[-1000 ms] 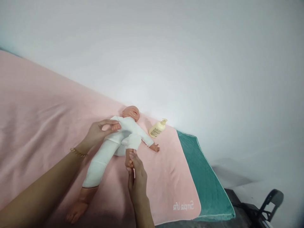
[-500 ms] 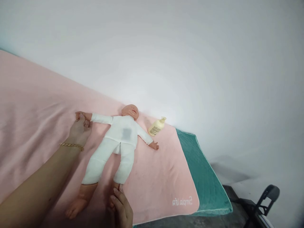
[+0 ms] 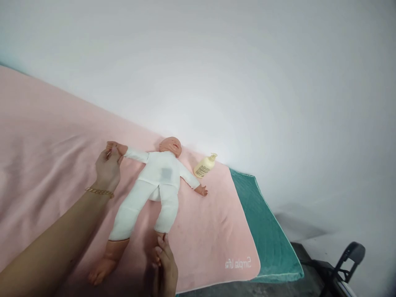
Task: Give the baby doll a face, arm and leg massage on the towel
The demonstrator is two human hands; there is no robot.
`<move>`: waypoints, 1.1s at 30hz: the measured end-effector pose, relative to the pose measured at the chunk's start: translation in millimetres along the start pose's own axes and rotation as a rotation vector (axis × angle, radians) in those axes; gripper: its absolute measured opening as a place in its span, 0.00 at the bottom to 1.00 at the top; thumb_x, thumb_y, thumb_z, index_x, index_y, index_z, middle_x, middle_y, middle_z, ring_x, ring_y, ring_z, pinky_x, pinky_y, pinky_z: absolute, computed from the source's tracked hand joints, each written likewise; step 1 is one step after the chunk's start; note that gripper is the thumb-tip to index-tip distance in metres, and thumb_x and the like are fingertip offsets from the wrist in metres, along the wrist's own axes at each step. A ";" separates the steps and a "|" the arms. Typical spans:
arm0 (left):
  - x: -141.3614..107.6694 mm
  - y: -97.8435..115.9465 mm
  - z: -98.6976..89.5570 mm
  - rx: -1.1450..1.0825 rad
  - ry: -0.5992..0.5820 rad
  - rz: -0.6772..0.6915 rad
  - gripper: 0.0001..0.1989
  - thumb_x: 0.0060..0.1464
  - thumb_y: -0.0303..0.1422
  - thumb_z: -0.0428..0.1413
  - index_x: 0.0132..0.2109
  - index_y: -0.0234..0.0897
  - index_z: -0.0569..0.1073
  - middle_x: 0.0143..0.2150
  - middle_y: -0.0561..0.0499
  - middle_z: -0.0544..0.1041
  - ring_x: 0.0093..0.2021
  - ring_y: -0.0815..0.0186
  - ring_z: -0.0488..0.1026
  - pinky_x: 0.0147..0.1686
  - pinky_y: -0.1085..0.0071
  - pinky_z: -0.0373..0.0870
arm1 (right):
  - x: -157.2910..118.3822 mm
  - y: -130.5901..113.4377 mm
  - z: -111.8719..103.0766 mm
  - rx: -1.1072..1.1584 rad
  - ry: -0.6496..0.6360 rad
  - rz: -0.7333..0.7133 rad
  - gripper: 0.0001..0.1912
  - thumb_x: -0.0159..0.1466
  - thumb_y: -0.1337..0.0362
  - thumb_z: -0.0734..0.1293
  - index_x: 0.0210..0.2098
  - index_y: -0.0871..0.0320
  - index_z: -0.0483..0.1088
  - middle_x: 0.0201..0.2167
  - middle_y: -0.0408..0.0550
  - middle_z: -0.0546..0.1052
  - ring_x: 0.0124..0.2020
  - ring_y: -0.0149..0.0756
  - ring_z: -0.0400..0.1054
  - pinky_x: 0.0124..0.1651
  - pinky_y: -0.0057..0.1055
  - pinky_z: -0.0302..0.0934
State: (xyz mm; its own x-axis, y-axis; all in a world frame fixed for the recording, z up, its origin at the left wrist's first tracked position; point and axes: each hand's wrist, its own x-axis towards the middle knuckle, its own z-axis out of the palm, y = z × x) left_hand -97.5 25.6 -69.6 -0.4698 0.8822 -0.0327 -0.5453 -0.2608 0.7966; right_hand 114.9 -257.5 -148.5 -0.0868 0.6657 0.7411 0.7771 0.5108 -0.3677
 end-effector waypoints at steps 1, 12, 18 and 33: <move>-5.2 2.9 3.5 0.032 -0.045 0.047 0.10 0.64 0.33 0.56 0.49 0.32 0.71 0.56 0.44 0.76 0.56 0.65 0.73 0.65 0.63 0.66 | 9.8 0.9 -5.2 -0.003 -0.006 -0.001 0.20 0.75 0.62 0.57 0.65 0.51 0.63 0.56 0.55 0.78 0.60 0.46 0.71 0.55 0.42 0.74; -44.3 2.9 18.5 0.534 -0.818 0.371 0.11 0.52 0.43 0.65 0.40 0.43 0.84 0.49 0.45 0.83 0.56 0.52 0.76 0.61 0.52 0.69 | 108.0 22.3 -20.6 0.097 -0.040 -0.030 0.25 0.74 0.71 0.56 0.68 0.50 0.59 0.64 0.55 0.71 0.68 0.43 0.61 0.63 0.45 0.68; -31.5 -6.7 17.2 0.641 -0.968 0.633 0.09 0.57 0.38 0.59 0.36 0.42 0.83 0.47 0.45 0.84 0.53 0.52 0.77 0.55 0.51 0.72 | 147.3 21.5 -17.5 0.098 -0.090 0.045 0.27 0.73 0.71 0.57 0.69 0.50 0.57 0.66 0.55 0.68 0.70 0.43 0.60 0.64 0.43 0.67; -37.0 19.5 19.1 0.081 -0.364 0.041 0.19 0.49 0.41 0.69 0.45 0.36 0.81 0.51 0.43 0.81 0.56 0.51 0.75 0.61 0.51 0.70 | 83.3 -7.1 -24.1 0.081 -0.132 0.011 0.24 0.74 0.69 0.58 0.68 0.50 0.60 0.64 0.56 0.71 0.68 0.44 0.61 0.63 0.45 0.68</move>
State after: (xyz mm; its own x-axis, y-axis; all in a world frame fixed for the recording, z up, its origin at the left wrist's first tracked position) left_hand -77.6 -4.6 -41.3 -0.2046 0.9571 0.2050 -0.4677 -0.2796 0.8385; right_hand 117.2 -218.8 -70.5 -0.1639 0.7347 0.6583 0.7259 0.5417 -0.4238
